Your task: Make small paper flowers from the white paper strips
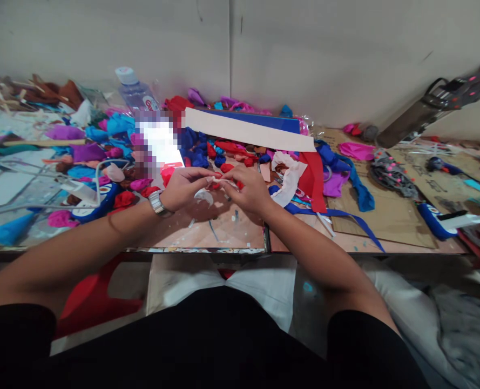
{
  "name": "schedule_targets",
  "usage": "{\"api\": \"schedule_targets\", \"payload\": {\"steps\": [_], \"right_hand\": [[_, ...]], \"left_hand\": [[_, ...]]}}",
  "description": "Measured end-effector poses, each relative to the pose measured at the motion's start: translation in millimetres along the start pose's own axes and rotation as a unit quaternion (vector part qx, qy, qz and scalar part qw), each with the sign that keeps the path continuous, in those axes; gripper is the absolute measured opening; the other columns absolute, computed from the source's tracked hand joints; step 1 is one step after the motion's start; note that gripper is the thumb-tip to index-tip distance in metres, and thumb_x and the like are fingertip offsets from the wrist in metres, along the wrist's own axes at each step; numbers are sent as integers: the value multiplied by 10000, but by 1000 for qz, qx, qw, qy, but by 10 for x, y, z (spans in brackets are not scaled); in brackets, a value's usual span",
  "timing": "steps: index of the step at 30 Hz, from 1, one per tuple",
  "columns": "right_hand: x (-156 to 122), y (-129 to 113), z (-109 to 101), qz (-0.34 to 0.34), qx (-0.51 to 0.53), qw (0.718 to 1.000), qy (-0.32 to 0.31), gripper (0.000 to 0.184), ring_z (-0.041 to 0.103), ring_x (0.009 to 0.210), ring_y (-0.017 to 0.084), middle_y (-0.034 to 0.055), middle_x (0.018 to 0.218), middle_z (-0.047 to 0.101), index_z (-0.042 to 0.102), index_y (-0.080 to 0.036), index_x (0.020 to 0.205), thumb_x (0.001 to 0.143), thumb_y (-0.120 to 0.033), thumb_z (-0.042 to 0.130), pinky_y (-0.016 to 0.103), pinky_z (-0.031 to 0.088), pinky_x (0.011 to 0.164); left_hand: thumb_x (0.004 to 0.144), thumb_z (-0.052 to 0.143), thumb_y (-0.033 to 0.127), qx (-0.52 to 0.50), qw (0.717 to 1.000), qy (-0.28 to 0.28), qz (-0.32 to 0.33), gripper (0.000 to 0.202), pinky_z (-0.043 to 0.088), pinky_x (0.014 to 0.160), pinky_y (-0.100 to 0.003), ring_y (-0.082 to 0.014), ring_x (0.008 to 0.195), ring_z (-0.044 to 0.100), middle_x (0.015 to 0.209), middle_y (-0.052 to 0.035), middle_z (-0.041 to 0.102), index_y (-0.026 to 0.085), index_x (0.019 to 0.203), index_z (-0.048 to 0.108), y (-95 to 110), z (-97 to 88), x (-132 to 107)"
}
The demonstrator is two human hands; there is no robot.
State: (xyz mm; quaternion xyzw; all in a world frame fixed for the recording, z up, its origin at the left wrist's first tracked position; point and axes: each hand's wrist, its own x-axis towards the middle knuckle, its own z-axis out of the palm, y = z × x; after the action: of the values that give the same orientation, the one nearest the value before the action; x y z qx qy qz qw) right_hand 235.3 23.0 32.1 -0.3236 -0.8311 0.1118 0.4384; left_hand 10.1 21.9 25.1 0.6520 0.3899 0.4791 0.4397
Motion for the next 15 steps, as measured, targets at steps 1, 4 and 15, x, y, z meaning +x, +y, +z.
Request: {"api": "schedule_targets", "payload": {"steps": [1, 4, 15], "right_hand": [[0, 3, -1, 0, -3, 1000, -1, 321, 740, 889, 221, 53, 943, 812, 783, -236, 960, 1014, -524, 651, 367, 516, 819], [-1, 13, -3, -7, -9, 1000, -5, 297, 738, 878, 217, 51, 929, 809, 777, -232, 946, 1019, -491, 651, 364, 510, 815], [-14, 2, 15, 6, -8, 1000, -2, 270, 722, 857, 216, 49, 911, 799, 743, -233, 903, 1011, -459, 641, 367, 500, 807]], "left_hand": [[840, 844, 468, 0, 1000, -4, 1, 339, 625, 786, -334, -201, 841, 768, 1027, -112, 838, 179, 1017, 860, 1, -1, -1], [855, 836, 476, 2, 1000, -17, 7, 352, 628, 827, -347, -214, 885, 775, 1049, -113, 838, 181, 1045, 860, 0, -4, -5], [843, 857, 514, -11, 997, -67, 25, 438, 611, 951, -377, -261, 1046, 776, 1154, -131, 822, 171, 1114, 846, 34, 26, -49]]}}
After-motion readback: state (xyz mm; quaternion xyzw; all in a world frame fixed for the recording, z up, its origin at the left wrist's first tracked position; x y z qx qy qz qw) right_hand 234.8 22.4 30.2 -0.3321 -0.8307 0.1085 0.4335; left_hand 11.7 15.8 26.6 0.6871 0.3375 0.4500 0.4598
